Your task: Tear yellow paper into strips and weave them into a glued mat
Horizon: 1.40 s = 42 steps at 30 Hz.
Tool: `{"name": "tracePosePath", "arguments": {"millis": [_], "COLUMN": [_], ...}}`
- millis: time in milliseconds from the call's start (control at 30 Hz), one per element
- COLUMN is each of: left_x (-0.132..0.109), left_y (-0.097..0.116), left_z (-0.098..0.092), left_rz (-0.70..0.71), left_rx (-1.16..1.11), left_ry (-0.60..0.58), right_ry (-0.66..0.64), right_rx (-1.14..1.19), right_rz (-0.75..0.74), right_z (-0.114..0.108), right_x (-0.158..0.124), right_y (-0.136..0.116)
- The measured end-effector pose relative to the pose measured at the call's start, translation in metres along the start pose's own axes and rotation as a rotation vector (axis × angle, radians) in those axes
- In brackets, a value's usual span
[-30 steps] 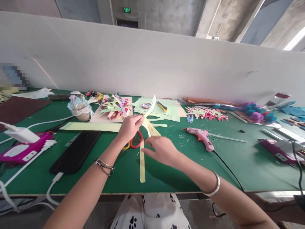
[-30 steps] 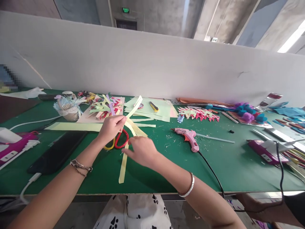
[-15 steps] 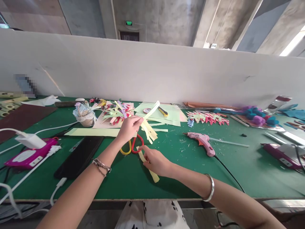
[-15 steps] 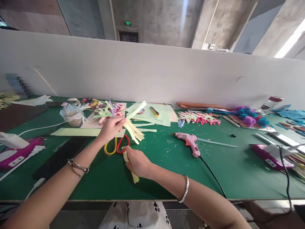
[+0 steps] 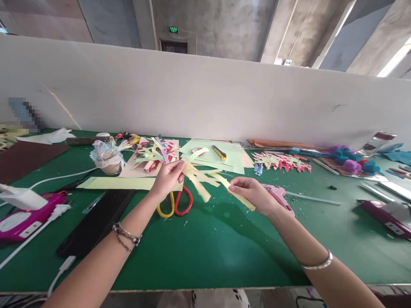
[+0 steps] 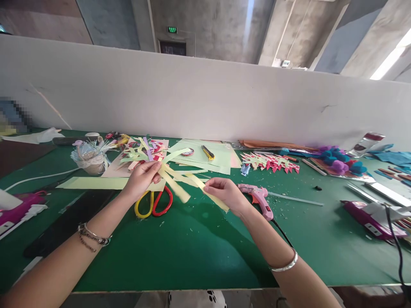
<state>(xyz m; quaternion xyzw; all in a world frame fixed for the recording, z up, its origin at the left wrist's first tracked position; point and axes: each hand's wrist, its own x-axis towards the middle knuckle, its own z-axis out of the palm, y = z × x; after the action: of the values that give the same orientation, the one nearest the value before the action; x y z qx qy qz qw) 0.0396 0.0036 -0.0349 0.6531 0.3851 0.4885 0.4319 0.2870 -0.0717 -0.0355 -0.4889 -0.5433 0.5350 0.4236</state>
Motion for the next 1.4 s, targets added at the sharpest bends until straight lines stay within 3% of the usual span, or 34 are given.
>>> {"name": "tracePosePath", "arguments": {"millis": [133, 200, 300, 467, 600, 800, 967, 1167, 1400], "left_x": [-0.002, -0.006, -0.01, -0.008, -0.007, -0.015, -0.021, -0.024, -0.024], "left_y": [-0.001, 0.002, 0.008, 0.007, -0.003, -0.014, -0.018, -0.021, -0.019], "left_z": [-0.001, -0.001, -0.001, -0.005, -0.007, 0.003, 0.014, 0.02, 0.022], "left_rz": [-0.07, -0.123, -0.178, -0.205, -0.302, -0.393, -0.428, -0.452, -0.408], "left_rx": [-0.287, -0.378, -0.429, -0.544, -0.613, -0.639, -0.636, -0.549, -0.376], "left_ry": [0.055, 0.018, -0.072, -0.018, -0.082, -0.31, -0.423, -0.471, -0.418], "right_ry": [-0.024, 0.007, 0.032, 0.022, 0.095, 0.242, 0.34, 0.427, 0.484], "right_rx": [0.127, 0.142, 0.174, 0.281, 0.329, 0.303, 0.333, 0.361, 0.284], "right_rz": [-0.05, -0.046, -0.046, -0.024, -0.046, -0.059, -0.075, -0.124, -0.164], "right_z": [-0.004, -0.004, -0.005, -0.006, -0.002, 0.004, 0.006, 0.008, 0.01], "right_x": [0.002, 0.002, 0.001, 0.0, 0.0, 0.002, 0.003, 0.002, -0.001], "right_y": [0.005, 0.008, 0.011, 0.012, 0.01, 0.016, 0.021, 0.023, 0.022]}}
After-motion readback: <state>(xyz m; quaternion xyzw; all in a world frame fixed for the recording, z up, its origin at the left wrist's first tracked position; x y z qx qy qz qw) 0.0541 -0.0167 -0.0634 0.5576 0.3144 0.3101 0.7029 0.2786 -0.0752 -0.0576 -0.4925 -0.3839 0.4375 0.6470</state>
